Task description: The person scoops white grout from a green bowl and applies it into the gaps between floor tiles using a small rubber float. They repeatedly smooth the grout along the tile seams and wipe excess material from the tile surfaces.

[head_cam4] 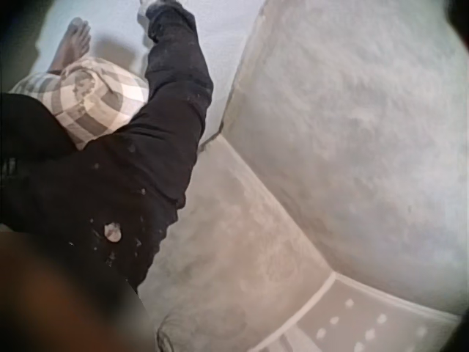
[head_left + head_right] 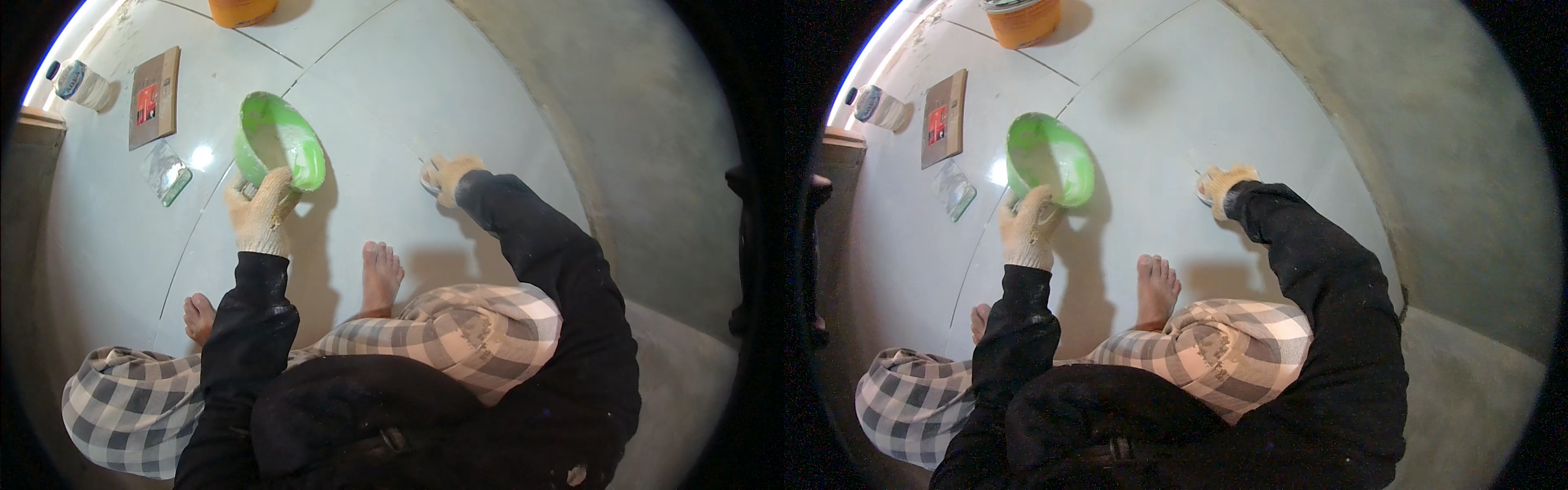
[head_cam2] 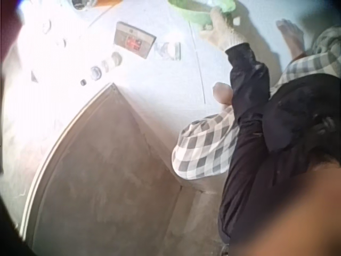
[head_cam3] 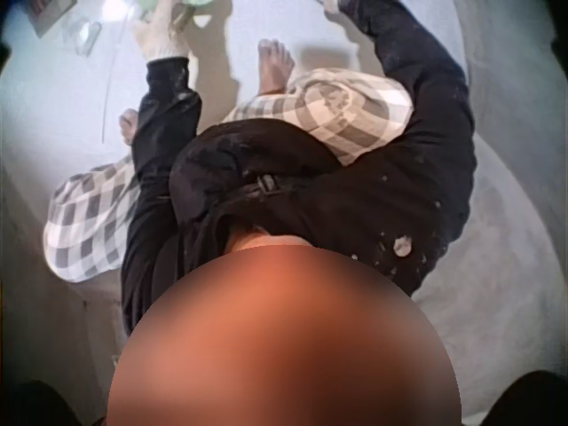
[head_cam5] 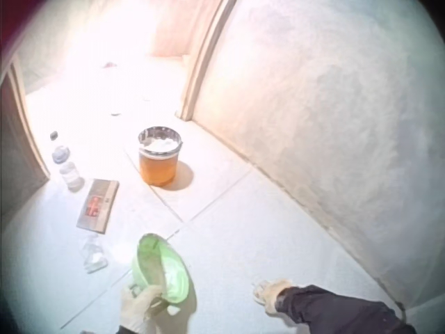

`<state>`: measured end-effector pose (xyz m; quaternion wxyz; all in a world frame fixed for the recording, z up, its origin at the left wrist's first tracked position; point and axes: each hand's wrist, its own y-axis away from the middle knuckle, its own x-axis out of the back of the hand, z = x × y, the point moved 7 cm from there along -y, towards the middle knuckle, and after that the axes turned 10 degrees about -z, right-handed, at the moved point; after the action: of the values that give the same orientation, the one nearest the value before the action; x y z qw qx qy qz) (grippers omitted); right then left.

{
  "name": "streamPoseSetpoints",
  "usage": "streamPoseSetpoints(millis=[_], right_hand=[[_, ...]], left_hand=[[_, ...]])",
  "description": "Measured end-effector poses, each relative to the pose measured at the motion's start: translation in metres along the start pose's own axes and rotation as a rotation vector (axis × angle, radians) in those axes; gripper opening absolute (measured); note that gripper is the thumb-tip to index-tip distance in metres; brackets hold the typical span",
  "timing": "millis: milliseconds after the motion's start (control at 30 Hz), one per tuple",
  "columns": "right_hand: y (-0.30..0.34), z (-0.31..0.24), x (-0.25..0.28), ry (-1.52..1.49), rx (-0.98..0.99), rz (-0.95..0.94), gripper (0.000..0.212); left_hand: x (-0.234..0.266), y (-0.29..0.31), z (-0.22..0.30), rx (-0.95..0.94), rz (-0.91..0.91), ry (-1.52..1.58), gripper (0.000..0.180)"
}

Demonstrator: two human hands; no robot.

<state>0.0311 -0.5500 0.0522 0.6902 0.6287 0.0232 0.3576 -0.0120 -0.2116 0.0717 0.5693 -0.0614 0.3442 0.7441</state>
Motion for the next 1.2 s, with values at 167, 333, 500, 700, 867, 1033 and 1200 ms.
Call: streamPoseSetpoints(millis=[167, 333, 500, 700, 867, 1033, 1200], right_hand=[[-0.022, 0.058, -0.012, -0.442, 0.031, -0.171, 0.052], [-0.036, 0.025, -0.010, -0.566, -0.116, 0.260, 0.069], [-0.018, 0.021, -0.018, -0.197, -0.065, -0.102, 0.077], [-0.027, 0.041, 0.071, -0.102, -0.022, 0.038, 0.051], [-0.035, 0.019, 0.078, 0.068, 0.076, 0.181, 0.038], [-0.006, 0.043, -0.023, -0.002, -0.055, -0.143, 0.056], [-0.033, 0.063, -0.042, -0.413, -0.003, -0.101, 0.069]], left_hand=[[0.002, -0.018, -0.010, -0.029, 0.071, 0.024, 0.058], [-0.009, -0.019, -0.010, 0.014, -0.011, 0.001, 0.052], [-0.018, -0.012, -0.003, 0.016, -0.083, -0.051, 0.045], [-0.016, -0.010, -0.003, -0.015, 0.001, -0.092, 0.038], [-0.025, -0.007, -0.008, 0.062, -0.072, -0.088, 0.037], [-0.015, -0.009, -0.002, 0.029, -0.079, -0.061, 0.037], [-0.004, -0.015, -0.008, 0.015, -0.002, -0.062, 0.038]])
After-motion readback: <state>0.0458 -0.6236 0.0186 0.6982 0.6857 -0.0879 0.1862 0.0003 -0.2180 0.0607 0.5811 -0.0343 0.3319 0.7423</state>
